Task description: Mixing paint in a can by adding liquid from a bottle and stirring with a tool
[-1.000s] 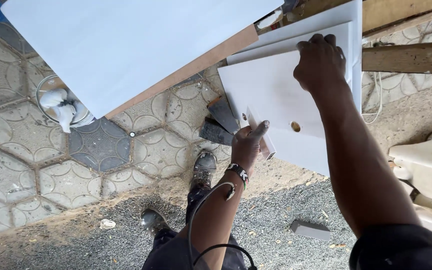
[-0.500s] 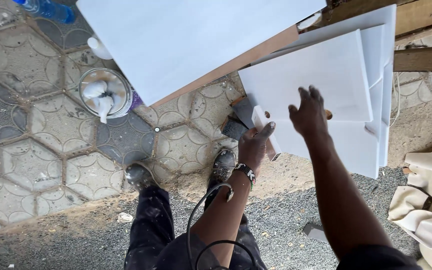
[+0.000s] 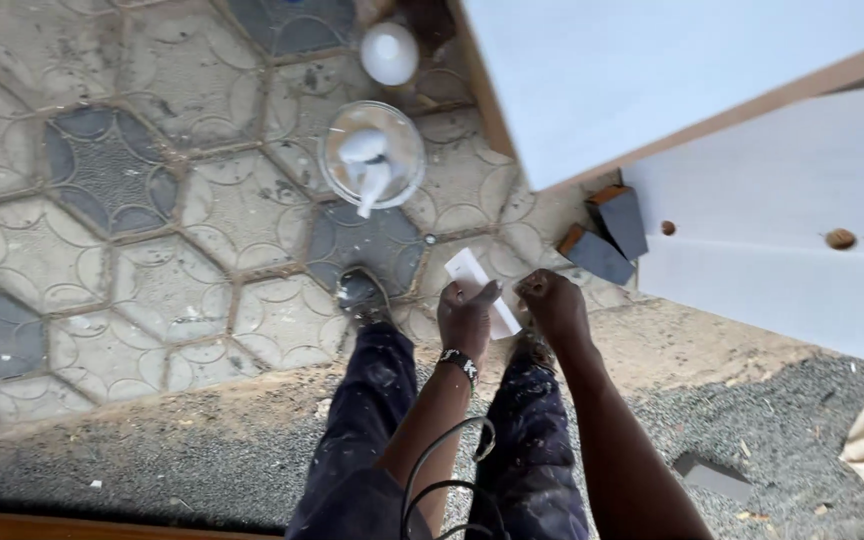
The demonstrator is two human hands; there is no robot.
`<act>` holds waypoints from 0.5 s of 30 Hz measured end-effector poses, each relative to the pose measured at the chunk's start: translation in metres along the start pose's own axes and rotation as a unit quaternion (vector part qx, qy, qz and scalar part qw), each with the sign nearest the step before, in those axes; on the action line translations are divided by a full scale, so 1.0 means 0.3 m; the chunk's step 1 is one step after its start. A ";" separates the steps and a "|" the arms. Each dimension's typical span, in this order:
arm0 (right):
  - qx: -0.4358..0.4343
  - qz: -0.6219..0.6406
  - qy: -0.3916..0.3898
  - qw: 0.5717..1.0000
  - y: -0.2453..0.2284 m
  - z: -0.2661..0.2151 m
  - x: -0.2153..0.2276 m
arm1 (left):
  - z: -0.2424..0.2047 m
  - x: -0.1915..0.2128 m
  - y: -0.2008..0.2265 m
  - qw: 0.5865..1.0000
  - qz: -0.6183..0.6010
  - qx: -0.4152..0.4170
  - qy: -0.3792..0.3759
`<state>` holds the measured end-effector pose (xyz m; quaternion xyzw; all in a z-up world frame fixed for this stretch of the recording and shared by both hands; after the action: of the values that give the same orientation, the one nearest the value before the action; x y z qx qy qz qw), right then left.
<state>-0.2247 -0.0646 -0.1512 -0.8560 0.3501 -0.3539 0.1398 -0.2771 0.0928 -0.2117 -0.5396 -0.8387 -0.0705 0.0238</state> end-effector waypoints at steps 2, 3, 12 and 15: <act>-0.005 0.021 -0.002 1.000 -0.104 0.101 -0.134 | -0.013 0.172 0.162 0.999 0.016 -0.014 0.026; -0.016 0.043 0.000 0.999 -0.146 0.139 -0.208 | -0.023 0.265 0.228 0.998 0.038 -0.025 0.049; 0.056 0.056 0.048 0.996 -0.516 0.518 -0.495 | 0.061 0.549 0.615 0.995 0.013 -0.076 0.064; 0.040 0.038 0.073 0.996 -0.590 0.575 -0.470 | 0.114 0.611 0.689 0.993 0.028 -0.084 0.077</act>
<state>-0.0858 0.1592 -0.2593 -0.8078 0.3773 -0.4232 0.1611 -0.1643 0.3475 -0.2052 -0.5557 -0.8100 -0.1819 0.0450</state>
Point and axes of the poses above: each hand's wrist, its own z-axis towards the middle knuckle, its own x-axis out of the back of the hand, y = z × x, the point moved 4 cm from there along z, towards the middle knuckle, and after that the axes turned 15 degrees about x, right-handed, at the moved point
